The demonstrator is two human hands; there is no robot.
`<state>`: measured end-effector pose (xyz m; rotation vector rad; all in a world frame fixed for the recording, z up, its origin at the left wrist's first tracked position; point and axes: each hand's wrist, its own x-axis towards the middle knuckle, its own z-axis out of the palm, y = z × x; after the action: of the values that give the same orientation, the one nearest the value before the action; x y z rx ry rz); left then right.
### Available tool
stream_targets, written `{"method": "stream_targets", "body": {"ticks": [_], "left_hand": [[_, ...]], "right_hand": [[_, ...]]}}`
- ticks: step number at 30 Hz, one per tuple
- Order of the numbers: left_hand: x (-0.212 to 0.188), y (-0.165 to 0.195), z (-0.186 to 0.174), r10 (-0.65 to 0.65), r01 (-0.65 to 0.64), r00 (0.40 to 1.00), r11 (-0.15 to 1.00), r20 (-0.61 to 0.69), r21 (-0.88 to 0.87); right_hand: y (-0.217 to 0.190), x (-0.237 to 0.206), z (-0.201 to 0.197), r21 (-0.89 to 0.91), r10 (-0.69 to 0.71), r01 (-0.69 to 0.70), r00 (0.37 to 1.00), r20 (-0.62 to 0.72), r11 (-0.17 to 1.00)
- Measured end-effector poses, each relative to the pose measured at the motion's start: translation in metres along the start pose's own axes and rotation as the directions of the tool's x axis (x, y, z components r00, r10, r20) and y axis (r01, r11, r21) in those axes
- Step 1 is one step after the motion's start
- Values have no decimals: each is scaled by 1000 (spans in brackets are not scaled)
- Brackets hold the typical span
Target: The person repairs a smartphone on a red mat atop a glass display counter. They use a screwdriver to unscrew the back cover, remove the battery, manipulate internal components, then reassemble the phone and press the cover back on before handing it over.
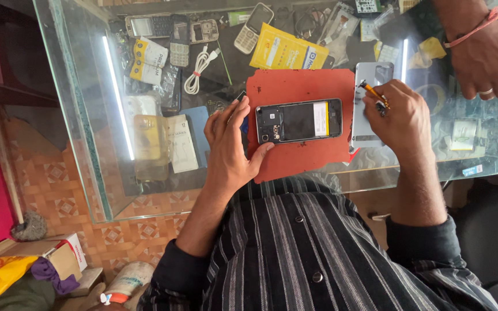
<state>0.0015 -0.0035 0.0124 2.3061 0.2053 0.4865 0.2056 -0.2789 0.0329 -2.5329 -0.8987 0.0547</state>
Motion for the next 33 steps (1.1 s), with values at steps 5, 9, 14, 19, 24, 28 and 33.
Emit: {"method": "stream_targets", "body": {"ticks": [5,9,14,19,24,28,33], "left_hand": [[1,0,0,-3,3,1000,1000,0,9],[0,0,1,-9,9,1000,1000,-1,14],[0,-1,1,3,-3,1000,1000,-7,21],[0,0,1,13,-12,1000,1000,-19,18],[-2,0,0,34,-34,998,999,-51,-8],[-4,-1,1,15,-15,997,1000,-72,-5],[-3,-3,2,20,-21,996,1000,-86,-6]], "right_hand": [[-4,0,2,-75,7,-6,1000,15,997],[-6,3,7,-160,4,4,999,46,987],[-6,8,12,-240,-20,39,996,84,970],[-4,10,12,-312,22,3,997,75,950],[-1,7,8,-243,19,-1,997,71,970],[1,3,5,-88,12,-9,999,30,996],[1,-1,6,-111,22,-20,1000,16,994]]}}
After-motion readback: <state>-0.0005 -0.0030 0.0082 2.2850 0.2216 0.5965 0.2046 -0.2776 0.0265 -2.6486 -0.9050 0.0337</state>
